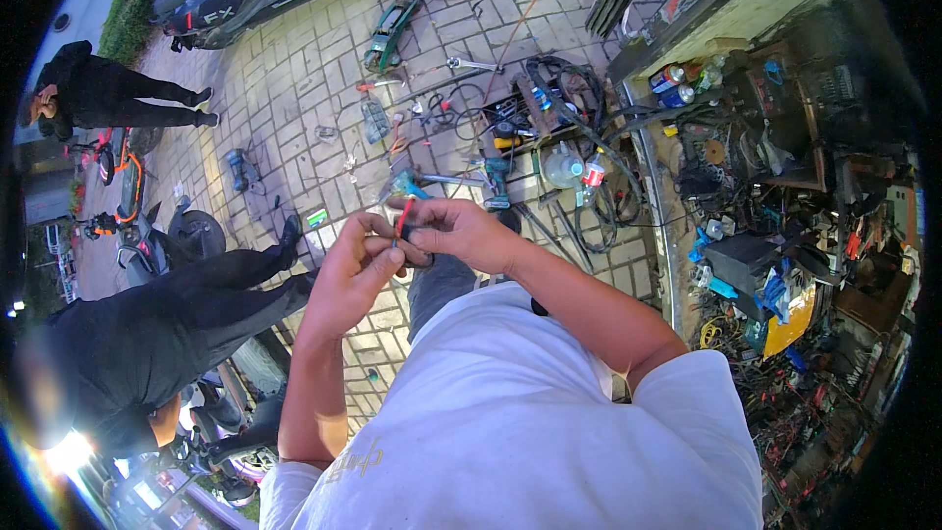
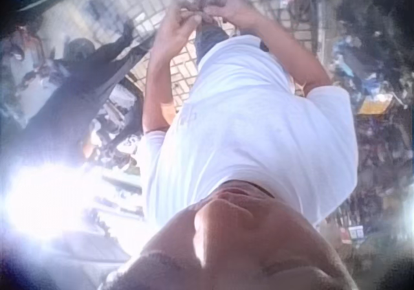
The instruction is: The person strips and twists electrical wires, then wraps the connection with electrical tape. The person handles a small black component and secures the taped joint with both hands.
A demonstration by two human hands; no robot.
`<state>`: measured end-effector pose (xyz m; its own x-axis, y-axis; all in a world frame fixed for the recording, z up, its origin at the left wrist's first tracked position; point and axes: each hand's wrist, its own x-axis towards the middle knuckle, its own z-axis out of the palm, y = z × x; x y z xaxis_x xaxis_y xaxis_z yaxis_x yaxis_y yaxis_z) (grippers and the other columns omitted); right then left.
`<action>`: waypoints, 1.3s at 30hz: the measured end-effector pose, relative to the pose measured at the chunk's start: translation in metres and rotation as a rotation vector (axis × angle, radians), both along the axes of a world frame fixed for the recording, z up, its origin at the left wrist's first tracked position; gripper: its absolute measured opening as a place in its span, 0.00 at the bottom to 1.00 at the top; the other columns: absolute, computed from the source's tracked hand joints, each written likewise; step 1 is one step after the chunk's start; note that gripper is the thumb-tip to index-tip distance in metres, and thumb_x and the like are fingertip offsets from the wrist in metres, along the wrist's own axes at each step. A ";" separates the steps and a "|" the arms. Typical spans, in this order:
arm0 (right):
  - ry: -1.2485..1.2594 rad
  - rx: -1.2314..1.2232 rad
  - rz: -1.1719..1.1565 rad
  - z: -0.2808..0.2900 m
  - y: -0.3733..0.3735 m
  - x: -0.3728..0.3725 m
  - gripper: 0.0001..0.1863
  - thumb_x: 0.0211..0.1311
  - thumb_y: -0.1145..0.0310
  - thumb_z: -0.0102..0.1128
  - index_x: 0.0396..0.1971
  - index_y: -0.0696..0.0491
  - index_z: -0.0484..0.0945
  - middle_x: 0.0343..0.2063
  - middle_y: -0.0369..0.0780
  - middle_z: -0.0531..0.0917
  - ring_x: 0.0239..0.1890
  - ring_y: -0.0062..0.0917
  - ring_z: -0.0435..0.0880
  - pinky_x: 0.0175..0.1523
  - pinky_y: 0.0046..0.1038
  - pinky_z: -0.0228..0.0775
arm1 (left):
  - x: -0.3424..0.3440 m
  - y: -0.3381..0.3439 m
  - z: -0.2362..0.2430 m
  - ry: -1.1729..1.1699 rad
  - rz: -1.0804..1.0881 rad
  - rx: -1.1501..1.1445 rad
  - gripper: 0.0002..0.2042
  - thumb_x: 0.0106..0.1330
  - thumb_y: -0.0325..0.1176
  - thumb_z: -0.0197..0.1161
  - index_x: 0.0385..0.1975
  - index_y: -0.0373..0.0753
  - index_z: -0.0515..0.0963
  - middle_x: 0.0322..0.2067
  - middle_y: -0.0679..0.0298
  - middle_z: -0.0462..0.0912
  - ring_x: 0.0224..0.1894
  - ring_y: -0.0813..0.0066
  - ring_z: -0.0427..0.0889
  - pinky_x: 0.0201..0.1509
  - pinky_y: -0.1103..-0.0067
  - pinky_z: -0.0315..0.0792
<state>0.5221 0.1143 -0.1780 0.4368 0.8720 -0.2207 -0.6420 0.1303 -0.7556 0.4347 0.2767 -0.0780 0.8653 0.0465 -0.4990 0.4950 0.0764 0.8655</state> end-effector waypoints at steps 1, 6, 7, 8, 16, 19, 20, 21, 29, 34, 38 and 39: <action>-0.017 0.026 -0.073 0.000 0.004 -0.002 0.08 0.62 0.69 0.62 0.34 0.57 0.76 0.56 0.46 0.73 0.54 0.20 0.72 0.54 0.26 0.66 | 0.000 0.001 -0.001 0.019 0.022 -0.002 0.09 0.68 0.24 0.54 0.43 0.32 0.63 0.35 0.59 0.82 0.40 0.77 0.78 0.46 0.79 0.72; -0.207 -0.030 -0.299 0.001 0.011 -0.007 0.13 0.59 0.65 0.66 0.34 0.60 0.78 0.63 0.51 0.66 0.65 0.28 0.63 0.58 0.28 0.64 | -0.004 0.000 -0.009 -0.004 0.353 -0.028 0.11 0.64 0.24 0.59 0.44 0.30 0.70 0.36 0.60 0.78 0.39 0.75 0.79 0.44 0.78 0.76; -0.285 -0.079 -0.325 0.004 0.011 -0.006 0.13 0.58 0.65 0.67 0.34 0.61 0.79 0.63 0.52 0.65 0.66 0.29 0.62 0.58 0.28 0.64 | -0.003 -0.001 -0.011 -0.033 0.383 -0.052 0.11 0.64 0.24 0.60 0.44 0.30 0.70 0.36 0.61 0.77 0.39 0.75 0.79 0.45 0.78 0.76; -0.312 -0.086 -0.318 0.008 0.011 -0.005 0.14 0.58 0.65 0.67 0.34 0.61 0.80 0.63 0.52 0.65 0.66 0.29 0.62 0.58 0.28 0.63 | -0.003 -0.005 -0.013 -0.063 0.415 -0.078 0.11 0.63 0.24 0.60 0.44 0.30 0.70 0.36 0.61 0.77 0.39 0.75 0.79 0.45 0.78 0.76; -0.133 0.005 -0.264 0.025 0.001 -0.002 0.14 0.55 0.66 0.70 0.34 0.62 0.82 0.59 0.51 0.71 0.67 0.30 0.62 0.58 0.28 0.63 | 0.002 -0.004 -0.007 -0.073 0.373 -0.028 0.15 0.63 0.24 0.62 0.49 0.25 0.73 0.40 0.60 0.79 0.38 0.77 0.79 0.44 0.80 0.75; -0.213 -0.005 -0.209 0.027 -0.001 0.000 0.15 0.52 0.67 0.71 0.34 0.62 0.81 0.65 0.50 0.63 0.65 0.30 0.64 0.62 0.30 0.61 | 0.003 0.000 -0.007 -0.040 0.331 0.055 0.12 0.64 0.24 0.60 0.46 0.26 0.75 0.38 0.59 0.81 0.37 0.79 0.79 0.43 0.81 0.75; -0.253 -0.012 -0.164 0.028 -0.001 0.003 0.15 0.52 0.66 0.71 0.34 0.62 0.81 0.65 0.50 0.64 0.64 0.30 0.65 0.62 0.30 0.61 | 0.003 0.001 -0.008 -0.024 0.325 0.094 0.11 0.65 0.24 0.59 0.45 0.26 0.76 0.38 0.59 0.81 0.36 0.80 0.79 0.42 0.82 0.75; -0.293 -0.019 -0.119 0.030 -0.001 0.007 0.15 0.52 0.66 0.71 0.33 0.62 0.81 0.64 0.50 0.64 0.64 0.30 0.65 0.61 0.30 0.62 | 0.001 0.001 -0.011 -0.033 0.335 0.121 0.10 0.65 0.24 0.59 0.44 0.28 0.76 0.37 0.60 0.81 0.36 0.79 0.79 0.41 0.82 0.75; 0.209 0.184 -0.122 0.053 0.007 0.012 0.24 0.60 0.60 0.64 0.49 0.63 0.75 0.56 0.43 0.73 0.57 0.24 0.71 0.61 0.30 0.62 | 0.006 -0.006 -0.014 -0.431 0.134 0.874 0.06 0.62 0.22 0.60 0.38 0.32 0.77 0.30 0.60 0.77 0.31 0.75 0.75 0.38 0.80 0.70; 0.174 0.113 -0.088 0.069 0.010 0.011 0.25 0.67 0.60 0.56 0.59 0.59 0.68 0.51 0.37 0.75 0.53 0.22 0.73 0.58 0.27 0.64 | 0.006 -0.014 -0.008 -0.347 0.207 0.543 0.08 0.60 0.25 0.64 0.38 0.32 0.77 0.30 0.65 0.75 0.35 0.78 0.74 0.41 0.80 0.69; -0.442 -0.061 -0.226 0.071 0.015 0.009 0.20 0.67 0.61 0.55 0.53 0.58 0.70 0.57 0.45 0.72 0.61 0.25 0.68 0.63 0.28 0.57 | 0.009 -0.013 -0.021 -0.457 0.331 0.586 0.09 0.64 0.32 0.62 0.36 0.31 0.77 0.30 0.61 0.77 0.30 0.72 0.77 0.35 0.78 0.71; -0.661 -0.095 -0.283 0.070 0.015 0.011 0.20 0.67 0.61 0.55 0.52 0.58 0.71 0.59 0.46 0.71 0.63 0.24 0.66 0.65 0.28 0.54 | 0.008 -0.012 -0.019 -0.375 0.347 0.539 0.10 0.66 0.33 0.60 0.35 0.31 0.77 0.29 0.61 0.77 0.30 0.73 0.77 0.35 0.78 0.71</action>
<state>0.5328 0.1292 -0.1078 0.7109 0.6963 0.0987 0.0018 0.1385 -0.9904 0.4431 0.2646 -0.0972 0.8640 0.5034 -0.0040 0.1840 -0.3085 0.9333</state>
